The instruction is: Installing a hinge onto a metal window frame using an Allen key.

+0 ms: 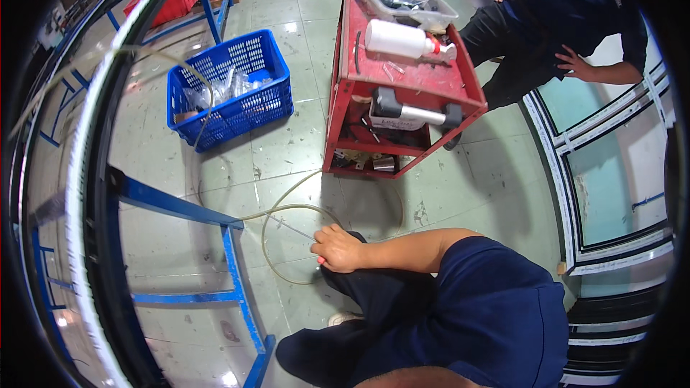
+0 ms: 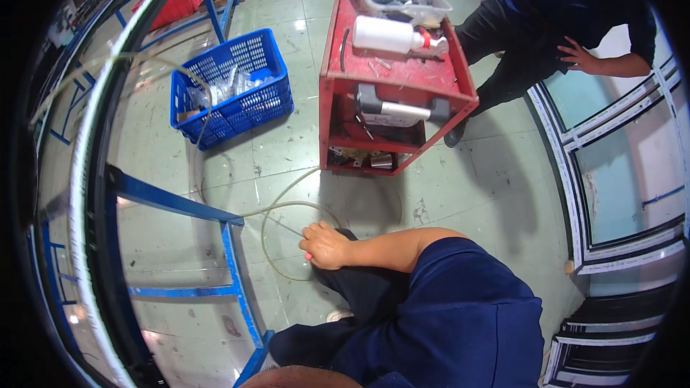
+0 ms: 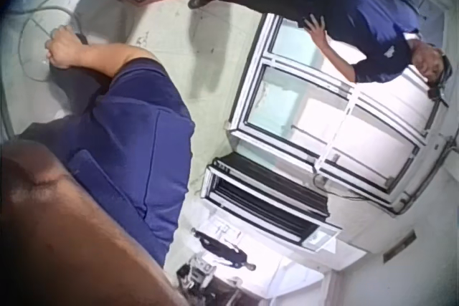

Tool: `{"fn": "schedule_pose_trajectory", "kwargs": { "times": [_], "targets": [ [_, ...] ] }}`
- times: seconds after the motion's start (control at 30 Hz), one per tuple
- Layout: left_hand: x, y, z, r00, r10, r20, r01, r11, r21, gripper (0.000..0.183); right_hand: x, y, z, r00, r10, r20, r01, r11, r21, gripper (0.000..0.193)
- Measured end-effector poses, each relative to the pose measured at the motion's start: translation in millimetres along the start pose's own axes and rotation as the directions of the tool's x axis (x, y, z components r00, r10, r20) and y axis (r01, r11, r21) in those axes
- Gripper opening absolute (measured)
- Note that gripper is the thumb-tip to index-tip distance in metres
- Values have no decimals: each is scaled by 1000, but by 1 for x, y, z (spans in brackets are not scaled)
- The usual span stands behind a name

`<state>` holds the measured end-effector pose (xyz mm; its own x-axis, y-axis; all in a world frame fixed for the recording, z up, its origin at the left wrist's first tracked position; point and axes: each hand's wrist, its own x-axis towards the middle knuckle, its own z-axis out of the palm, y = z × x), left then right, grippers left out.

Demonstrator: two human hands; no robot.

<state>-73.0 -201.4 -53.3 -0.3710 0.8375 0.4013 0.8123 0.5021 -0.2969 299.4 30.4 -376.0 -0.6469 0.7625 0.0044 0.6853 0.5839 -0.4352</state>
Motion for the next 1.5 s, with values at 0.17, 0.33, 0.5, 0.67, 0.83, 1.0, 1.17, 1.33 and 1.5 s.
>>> {"fn": "schedule_pose_trajectory", "kwargs": {
  "times": [0.17,0.33,0.5,0.67,0.83,1.0,1.17,1.33,1.5],
  "targets": [
    [17,5,-43,979,10,205,10,995,-99,93,-36,-36,-21,933,182,310,-154,982,-113,28],
    [12,-15,-30,899,86,430,-32,991,-132,90,-87,-103,-96,704,254,664,-220,966,-137,37],
    [50,10,-40,810,163,563,27,949,-313,111,-127,-119,-198,731,357,582,-369,924,-103,35],
    [97,159,-90,814,497,301,-243,761,-601,94,-152,-79,-279,864,488,121,-502,856,127,26],
    [150,339,-176,575,814,86,-435,393,-810,73,-180,-13,-326,770,612,181,-638,746,193,29],
    [231,496,-191,459,888,31,-484,279,-829,65,-209,84,-344,696,627,350,-707,685,176,29],
    [315,674,-145,496,846,-193,-502,99,-859,40,-249,157,-366,497,711,498,-847,521,101,26],
    [358,817,-96,509,857,-85,-488,206,-848,33,-308,180,-333,296,797,526,-943,330,29,20],
    [353,880,-68,472,811,346,-224,490,-843,27,-321,172,-326,150,766,625,-988,88,129,21]
  ]
}}
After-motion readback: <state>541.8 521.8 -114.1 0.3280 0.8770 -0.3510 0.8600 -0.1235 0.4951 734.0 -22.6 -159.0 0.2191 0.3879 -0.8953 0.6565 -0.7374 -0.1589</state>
